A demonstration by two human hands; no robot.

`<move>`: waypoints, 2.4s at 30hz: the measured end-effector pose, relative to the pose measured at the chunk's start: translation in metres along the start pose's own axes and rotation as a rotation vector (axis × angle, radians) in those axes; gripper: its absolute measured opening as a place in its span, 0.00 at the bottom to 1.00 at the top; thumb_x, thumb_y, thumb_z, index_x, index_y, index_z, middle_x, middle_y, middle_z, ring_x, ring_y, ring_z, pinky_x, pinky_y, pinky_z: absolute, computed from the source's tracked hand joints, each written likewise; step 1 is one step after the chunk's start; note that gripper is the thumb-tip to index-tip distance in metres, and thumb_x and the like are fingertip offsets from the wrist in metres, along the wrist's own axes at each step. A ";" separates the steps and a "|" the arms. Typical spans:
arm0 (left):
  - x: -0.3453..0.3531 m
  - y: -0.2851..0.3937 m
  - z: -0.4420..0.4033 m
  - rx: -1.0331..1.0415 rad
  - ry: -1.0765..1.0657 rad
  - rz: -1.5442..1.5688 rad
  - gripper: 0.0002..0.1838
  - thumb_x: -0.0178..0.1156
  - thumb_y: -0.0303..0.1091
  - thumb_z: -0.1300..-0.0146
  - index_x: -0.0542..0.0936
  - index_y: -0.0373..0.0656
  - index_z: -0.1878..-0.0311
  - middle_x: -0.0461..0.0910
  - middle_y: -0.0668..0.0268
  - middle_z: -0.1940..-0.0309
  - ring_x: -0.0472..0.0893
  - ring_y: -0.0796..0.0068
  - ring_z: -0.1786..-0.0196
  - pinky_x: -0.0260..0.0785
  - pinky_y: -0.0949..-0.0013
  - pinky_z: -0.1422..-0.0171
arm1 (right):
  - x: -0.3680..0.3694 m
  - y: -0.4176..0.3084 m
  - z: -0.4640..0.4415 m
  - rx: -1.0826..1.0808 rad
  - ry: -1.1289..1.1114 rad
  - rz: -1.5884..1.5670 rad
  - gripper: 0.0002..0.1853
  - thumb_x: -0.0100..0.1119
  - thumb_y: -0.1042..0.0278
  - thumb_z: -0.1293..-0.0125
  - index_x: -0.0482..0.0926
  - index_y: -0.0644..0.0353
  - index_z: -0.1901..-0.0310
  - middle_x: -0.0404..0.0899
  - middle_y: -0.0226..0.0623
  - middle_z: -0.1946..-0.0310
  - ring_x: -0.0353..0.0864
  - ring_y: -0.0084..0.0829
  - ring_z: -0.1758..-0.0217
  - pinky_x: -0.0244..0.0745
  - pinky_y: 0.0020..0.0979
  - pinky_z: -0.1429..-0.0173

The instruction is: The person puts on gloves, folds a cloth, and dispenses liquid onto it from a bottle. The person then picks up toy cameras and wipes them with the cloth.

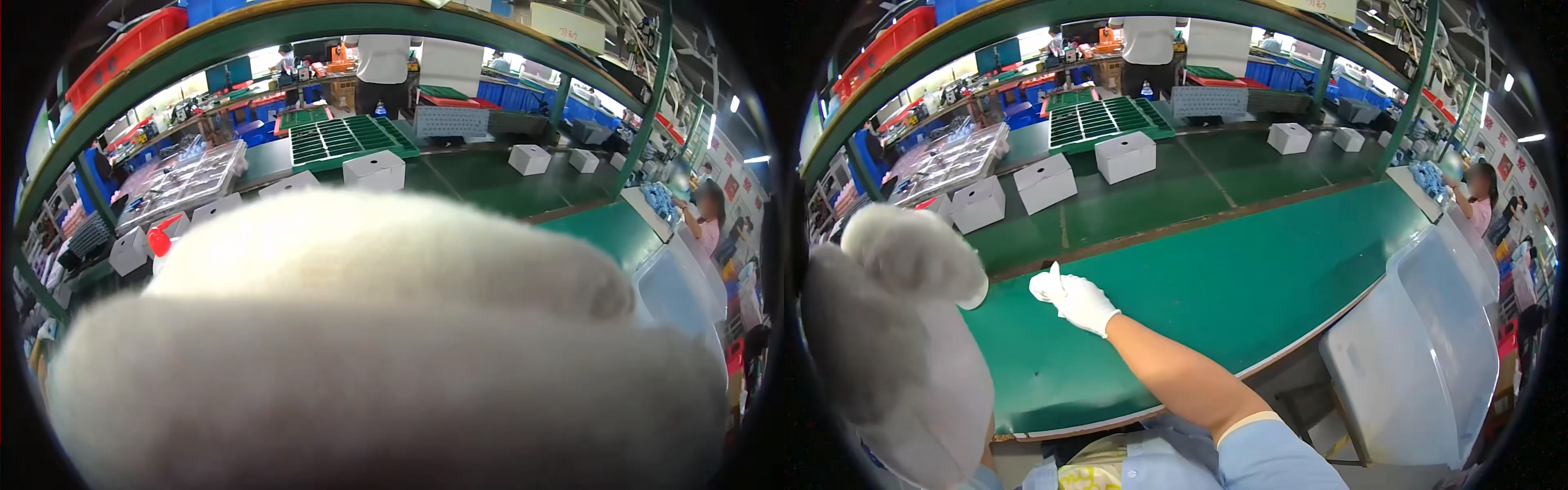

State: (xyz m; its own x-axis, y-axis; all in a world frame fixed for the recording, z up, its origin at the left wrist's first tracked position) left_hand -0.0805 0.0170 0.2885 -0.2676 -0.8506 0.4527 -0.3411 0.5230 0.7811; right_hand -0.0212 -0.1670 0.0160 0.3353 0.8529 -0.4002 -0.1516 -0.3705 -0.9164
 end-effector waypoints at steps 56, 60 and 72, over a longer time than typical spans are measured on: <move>0.113 -0.086 0.042 0.214 -0.907 0.063 0.06 0.51 0.28 0.42 0.75 0.38 0.64 0.77 0.53 0.65 0.78 0.58 0.68 0.74 0.60 0.63 | -0.001 -0.026 0.015 -0.036 -0.106 -0.046 0.30 0.41 0.39 0.27 0.78 0.61 0.46 0.81 0.42 0.55 0.82 0.32 0.67 0.76 0.36 0.51; 0.112 -0.085 0.044 0.239 -0.921 0.058 0.06 0.52 0.28 0.43 0.76 0.38 0.64 0.77 0.53 0.65 0.79 0.58 0.68 0.74 0.60 0.63 | 0.008 -0.016 0.010 0.060 -0.098 -0.062 0.31 0.41 0.39 0.27 0.78 0.63 0.49 0.81 0.43 0.58 0.81 0.32 0.67 0.75 0.37 0.52; 0.114 -0.080 0.051 0.302 -0.944 0.082 0.07 0.53 0.26 0.45 0.77 0.37 0.64 0.78 0.53 0.64 0.79 0.57 0.67 0.75 0.60 0.64 | 0.001 -0.020 0.014 0.037 -0.076 -0.081 0.28 0.45 0.42 0.28 0.79 0.63 0.53 0.80 0.39 0.65 0.80 0.30 0.68 0.75 0.34 0.57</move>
State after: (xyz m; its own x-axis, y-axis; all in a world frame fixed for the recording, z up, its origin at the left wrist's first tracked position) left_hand -0.1296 -0.1189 0.2559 -0.8635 -0.4874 -0.1300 -0.4694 0.6821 0.5608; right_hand -0.0310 -0.1537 0.0344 0.2766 0.9055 -0.3217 -0.1610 -0.2863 -0.9445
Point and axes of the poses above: each hand's wrist, its own z-axis away from the middle knuckle, its own x-axis out of the palm, y = z × x, the point moved 9 cm from there along -z, towards the middle knuckle
